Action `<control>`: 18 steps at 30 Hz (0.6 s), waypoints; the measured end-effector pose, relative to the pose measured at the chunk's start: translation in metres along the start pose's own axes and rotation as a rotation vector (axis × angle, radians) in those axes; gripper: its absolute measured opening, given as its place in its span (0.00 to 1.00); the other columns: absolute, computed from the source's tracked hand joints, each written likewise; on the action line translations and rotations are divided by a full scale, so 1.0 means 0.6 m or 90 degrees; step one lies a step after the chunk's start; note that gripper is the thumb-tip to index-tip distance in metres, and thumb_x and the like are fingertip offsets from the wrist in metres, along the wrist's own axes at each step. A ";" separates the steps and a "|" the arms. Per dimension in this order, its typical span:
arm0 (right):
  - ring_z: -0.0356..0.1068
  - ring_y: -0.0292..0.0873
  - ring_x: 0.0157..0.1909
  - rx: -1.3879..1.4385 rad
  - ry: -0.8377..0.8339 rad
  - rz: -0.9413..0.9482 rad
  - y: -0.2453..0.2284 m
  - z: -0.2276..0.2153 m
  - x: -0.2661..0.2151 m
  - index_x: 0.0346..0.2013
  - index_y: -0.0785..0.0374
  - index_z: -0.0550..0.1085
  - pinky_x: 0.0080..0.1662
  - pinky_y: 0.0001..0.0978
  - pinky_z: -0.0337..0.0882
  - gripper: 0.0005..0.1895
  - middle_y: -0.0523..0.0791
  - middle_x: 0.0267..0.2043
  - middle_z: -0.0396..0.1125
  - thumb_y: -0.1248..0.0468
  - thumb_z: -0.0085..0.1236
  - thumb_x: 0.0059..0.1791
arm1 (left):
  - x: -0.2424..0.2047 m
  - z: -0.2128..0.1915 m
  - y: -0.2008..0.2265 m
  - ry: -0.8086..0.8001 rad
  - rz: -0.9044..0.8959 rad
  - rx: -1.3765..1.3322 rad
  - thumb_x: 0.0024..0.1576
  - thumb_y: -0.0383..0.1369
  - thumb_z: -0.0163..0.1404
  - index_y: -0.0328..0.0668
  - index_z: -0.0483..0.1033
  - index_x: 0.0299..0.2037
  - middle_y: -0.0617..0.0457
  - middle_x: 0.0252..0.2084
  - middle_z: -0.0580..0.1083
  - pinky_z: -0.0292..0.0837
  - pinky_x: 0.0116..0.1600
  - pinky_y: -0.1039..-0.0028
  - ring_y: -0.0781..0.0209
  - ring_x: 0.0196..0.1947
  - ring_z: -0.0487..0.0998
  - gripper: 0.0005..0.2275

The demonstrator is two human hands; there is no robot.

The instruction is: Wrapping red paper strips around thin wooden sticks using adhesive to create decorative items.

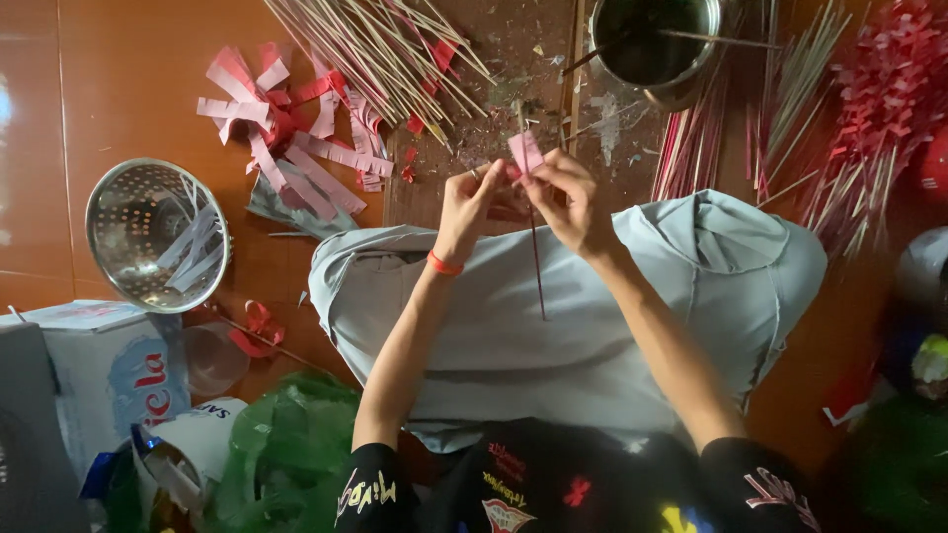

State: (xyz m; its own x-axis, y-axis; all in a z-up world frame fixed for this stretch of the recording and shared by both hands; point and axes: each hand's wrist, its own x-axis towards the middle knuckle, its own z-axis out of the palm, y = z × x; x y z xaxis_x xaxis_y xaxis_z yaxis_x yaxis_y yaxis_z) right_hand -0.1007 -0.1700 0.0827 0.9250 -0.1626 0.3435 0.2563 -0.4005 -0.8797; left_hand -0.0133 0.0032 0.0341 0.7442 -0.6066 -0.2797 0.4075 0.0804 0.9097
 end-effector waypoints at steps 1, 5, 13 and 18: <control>0.68 0.37 0.41 0.002 0.000 0.001 0.015 0.005 -0.007 0.46 0.69 0.80 0.43 0.29 0.69 0.11 0.44 0.38 0.67 0.63 0.55 0.58 | -0.007 0.005 0.012 0.001 -0.001 0.001 0.70 0.36 0.46 0.23 0.76 0.54 0.43 0.42 0.79 0.84 0.46 0.67 0.57 0.41 0.82 0.17; 0.67 0.38 0.36 -0.050 0.004 0.028 0.013 0.002 -0.006 0.42 0.68 0.80 0.37 0.30 0.68 0.08 0.44 0.37 0.67 0.65 0.57 0.57 | -0.014 0.026 0.041 -0.011 -0.013 -0.082 0.67 0.37 0.45 0.30 0.74 0.54 0.46 0.42 0.80 0.84 0.45 0.67 0.59 0.40 0.84 0.15; 0.74 0.49 0.45 -0.098 0.011 -0.046 -0.033 0.006 0.001 0.44 0.73 0.75 0.45 0.37 0.76 0.07 0.50 0.46 0.69 0.71 0.57 0.54 | -0.009 0.022 -0.010 0.022 0.038 -0.130 0.65 0.29 0.54 0.28 0.77 0.53 0.51 0.46 0.80 0.79 0.52 0.73 0.66 0.44 0.80 0.11; 0.73 0.53 0.42 -0.221 -0.004 -0.041 -0.042 0.009 0.001 0.39 0.70 0.76 0.43 0.41 0.74 0.05 0.51 0.44 0.70 0.70 0.59 0.51 | -0.011 0.028 0.002 0.076 0.024 -0.142 0.61 0.26 0.55 0.28 0.80 0.50 0.50 0.43 0.81 0.82 0.47 0.74 0.67 0.41 0.82 0.10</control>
State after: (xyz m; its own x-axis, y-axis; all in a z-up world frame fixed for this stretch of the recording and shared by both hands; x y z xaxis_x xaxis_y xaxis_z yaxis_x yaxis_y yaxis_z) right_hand -0.1050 -0.1553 0.1035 0.9121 -0.1216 0.3915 0.2047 -0.6922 -0.6920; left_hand -0.0265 -0.0058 0.0424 0.8134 -0.5027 -0.2928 0.4746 0.2825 0.8336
